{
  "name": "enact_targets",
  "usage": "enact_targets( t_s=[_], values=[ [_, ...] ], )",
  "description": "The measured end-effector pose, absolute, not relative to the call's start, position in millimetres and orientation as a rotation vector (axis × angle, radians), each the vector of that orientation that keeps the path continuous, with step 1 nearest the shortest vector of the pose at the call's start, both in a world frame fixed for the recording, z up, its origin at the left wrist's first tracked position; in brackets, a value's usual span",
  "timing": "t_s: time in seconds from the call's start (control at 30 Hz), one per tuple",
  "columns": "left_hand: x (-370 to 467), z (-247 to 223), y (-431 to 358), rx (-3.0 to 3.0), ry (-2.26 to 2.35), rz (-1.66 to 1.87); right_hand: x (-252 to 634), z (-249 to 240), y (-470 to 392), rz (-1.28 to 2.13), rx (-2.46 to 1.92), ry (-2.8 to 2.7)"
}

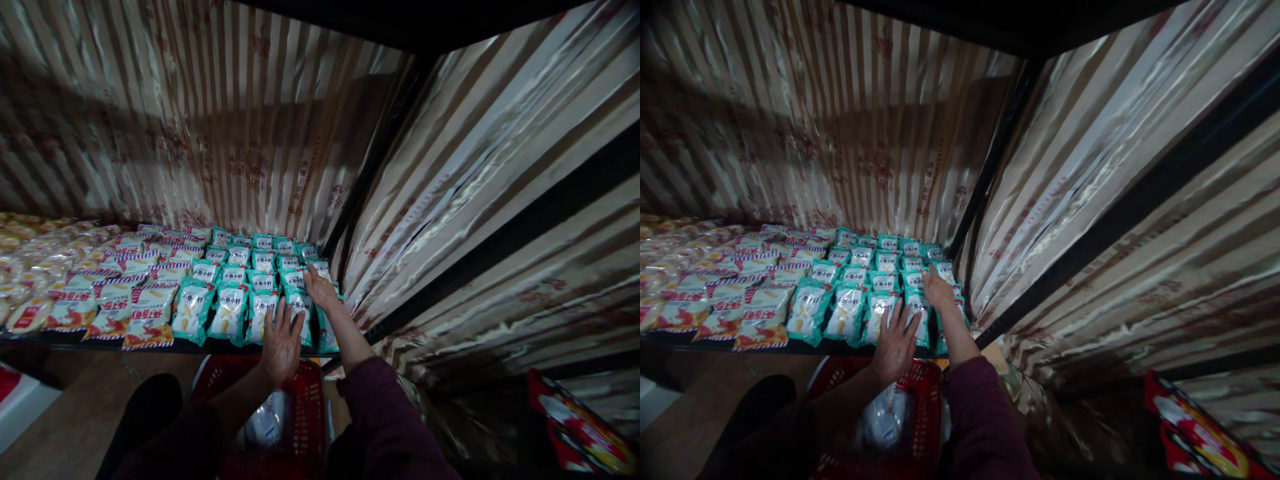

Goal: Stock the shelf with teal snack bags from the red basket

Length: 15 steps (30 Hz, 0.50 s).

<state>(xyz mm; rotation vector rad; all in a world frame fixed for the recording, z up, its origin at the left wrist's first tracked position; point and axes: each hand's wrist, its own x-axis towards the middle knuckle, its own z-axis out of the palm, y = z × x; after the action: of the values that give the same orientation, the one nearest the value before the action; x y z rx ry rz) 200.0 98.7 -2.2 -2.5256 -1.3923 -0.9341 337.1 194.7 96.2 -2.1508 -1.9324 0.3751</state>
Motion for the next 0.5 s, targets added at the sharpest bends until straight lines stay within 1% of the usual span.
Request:
enact_targets(
  t_s=[0.13,0.5],
  values=[
    [201.5,-5.7,105.2,-2.526,-1.400,-0.939,336.5,90.2,206.0,0.400,-2.220,-1.977],
    [200.1,-7.8,110.1,-2.544,-1.452,-0.920,343.1,73.6,220.0,0.372,-2.211,-2.050]
  ],
)
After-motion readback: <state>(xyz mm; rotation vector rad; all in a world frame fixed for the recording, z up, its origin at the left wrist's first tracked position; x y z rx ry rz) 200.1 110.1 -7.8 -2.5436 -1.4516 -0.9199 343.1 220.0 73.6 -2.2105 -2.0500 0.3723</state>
